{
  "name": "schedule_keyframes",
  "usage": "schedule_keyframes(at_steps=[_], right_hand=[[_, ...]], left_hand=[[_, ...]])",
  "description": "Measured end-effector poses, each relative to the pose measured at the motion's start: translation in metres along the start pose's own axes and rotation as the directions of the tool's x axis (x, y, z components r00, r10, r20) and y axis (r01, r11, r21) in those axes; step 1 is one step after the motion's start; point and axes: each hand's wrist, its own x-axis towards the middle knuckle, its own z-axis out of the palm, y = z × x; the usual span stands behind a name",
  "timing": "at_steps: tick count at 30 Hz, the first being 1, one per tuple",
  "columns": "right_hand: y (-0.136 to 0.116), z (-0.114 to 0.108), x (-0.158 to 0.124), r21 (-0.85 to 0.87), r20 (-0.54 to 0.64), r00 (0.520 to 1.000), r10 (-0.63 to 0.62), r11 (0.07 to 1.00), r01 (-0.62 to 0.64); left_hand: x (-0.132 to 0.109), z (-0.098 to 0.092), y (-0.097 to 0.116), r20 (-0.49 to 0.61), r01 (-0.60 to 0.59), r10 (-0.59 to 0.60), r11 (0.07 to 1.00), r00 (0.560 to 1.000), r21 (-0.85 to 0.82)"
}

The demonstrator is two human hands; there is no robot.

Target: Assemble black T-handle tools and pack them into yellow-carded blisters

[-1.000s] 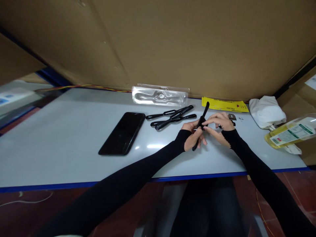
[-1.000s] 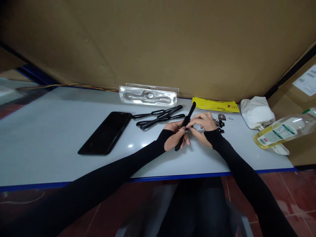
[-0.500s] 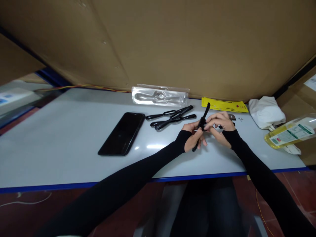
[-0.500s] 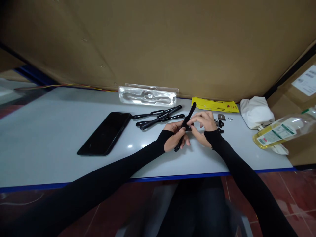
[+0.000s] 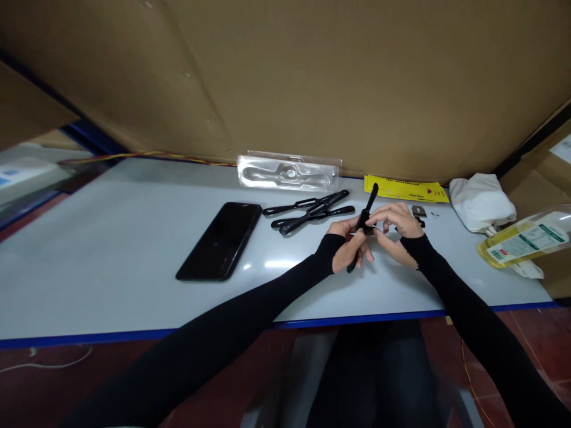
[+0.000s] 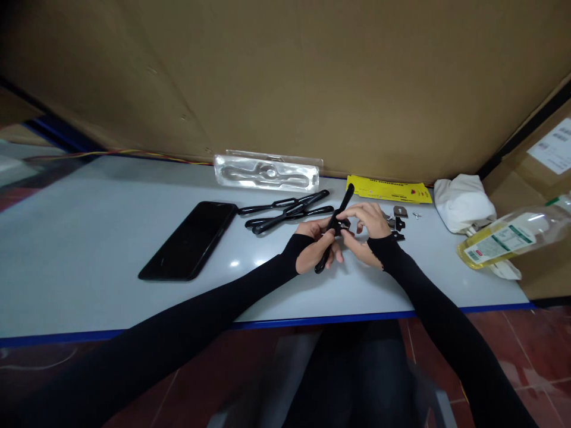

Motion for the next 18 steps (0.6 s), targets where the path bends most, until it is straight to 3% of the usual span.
schedule_keyframes(at_steps=[4, 9, 14, 18], right_hand=[[0.0037, 0.0023, 0.0008, -0.018, -0.067, 0.998, 0.018, 1.000, -0.020], [0.0058, -0.0015, 0.0010, -0.033, -0.004, 0.999, -0.047, 0.998, 0.047], [0.0014, -0.0027, -0.0015, -0.096, -0.059, 0.997, -0.048, 0.995, 0.042], [0.0007, -0.0017, -0.0001, -0.074, -0.007, 0.999, -0.042, 0.996, 0.041]], left_hand=[[-0.0015, 0.0012, 0.0030, 0.007, 0.019, -0.019, 1.000, 1.000, 0.004], [-0.0020, 0.0011, 0.0056, 0.012, -0.007, 0.007, 1.000, 1.000, -0.008], [-0.0007, 0.0010, 0.0023, -0.007, 0.012, -0.013, 1.000, 1.000, -0.024], [-0.0006, 0.0002, 0.0015, 0.015, 0.022, -0.022, 1.000, 1.000, -0.004]])
